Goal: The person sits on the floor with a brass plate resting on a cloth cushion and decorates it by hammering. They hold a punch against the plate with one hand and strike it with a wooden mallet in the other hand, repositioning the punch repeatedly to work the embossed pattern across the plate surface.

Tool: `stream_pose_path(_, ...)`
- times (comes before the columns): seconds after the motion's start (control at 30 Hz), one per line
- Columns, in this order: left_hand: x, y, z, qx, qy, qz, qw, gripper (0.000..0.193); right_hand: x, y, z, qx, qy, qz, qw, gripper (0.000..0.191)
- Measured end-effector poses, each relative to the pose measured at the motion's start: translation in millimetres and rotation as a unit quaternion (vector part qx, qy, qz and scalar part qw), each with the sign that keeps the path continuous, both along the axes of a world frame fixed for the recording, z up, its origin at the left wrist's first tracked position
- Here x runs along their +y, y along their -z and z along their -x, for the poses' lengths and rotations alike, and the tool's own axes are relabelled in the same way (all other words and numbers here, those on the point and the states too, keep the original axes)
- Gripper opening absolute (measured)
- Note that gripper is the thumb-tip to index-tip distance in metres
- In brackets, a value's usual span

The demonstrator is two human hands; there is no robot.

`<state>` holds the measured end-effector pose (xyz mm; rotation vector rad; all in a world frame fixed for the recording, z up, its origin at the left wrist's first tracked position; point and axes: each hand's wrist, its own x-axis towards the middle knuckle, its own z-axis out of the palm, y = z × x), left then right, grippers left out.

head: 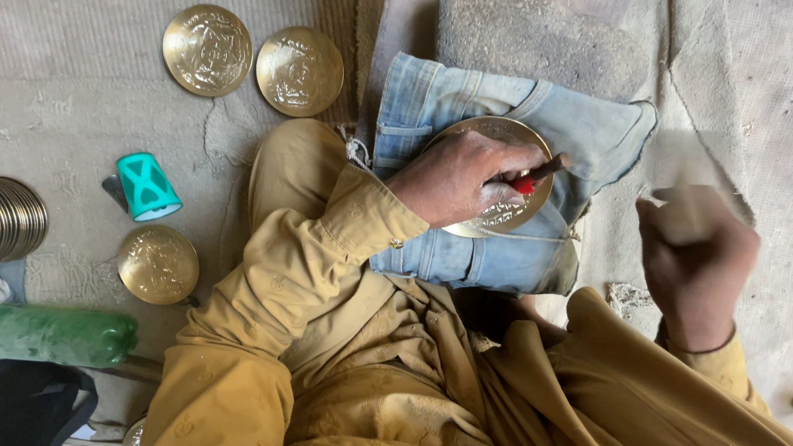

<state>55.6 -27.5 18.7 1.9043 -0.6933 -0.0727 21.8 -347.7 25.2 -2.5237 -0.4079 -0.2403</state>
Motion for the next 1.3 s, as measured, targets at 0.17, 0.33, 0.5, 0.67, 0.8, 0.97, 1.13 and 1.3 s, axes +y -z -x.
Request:
stream_pose_path(0.17,0,3,0,0.002,0.002,-0.012,1.0,0.042,2,3,-1,-0.008,-0.005,-0.051,0.999,0.015)
stream_pose_path(0.33,-2,5,-4,-0.079,0.009,0.008,0.997,0.047,6,5,2,0.023,0.02,-0.064,0.997,0.011)
stream_pose_path(0.5,-1,1,-5,0.01,0.035,-0.039,0.999,0.044,8,6,5,0.013,0.015,-0.022,1.0,0.012)
stream_pose_path(0.67,0,-1,-6,-0.007,0.041,-0.028,0.999,0.042,10,11,8,0.033,0.042,-0.064,0.997,0.015)
stream_pose_path(0.8,-1,1,-8,-0.001,0.059,-0.032,0.998,0.041,9,19,12,0.008,0.005,-0.189,0.982,0.018)
stream_pose_path(0.97,-2,1,-10,-0.001,0.068,-0.031,0.997,0.042,4,28,11,0.0,0.004,-0.172,0.985,0.024)
stream_pose_path(1.13,-3,3,-10,0.001,0.082,-0.044,0.996,0.046,5,30,12,0.003,0.034,-0.056,0.998,0.016)
stream_pose_path(1.3,-3,5,-10,-0.004,0.085,-0.047,0.995,0.043,8,27,15,0.02,0.052,-0.069,0.996,0.007)
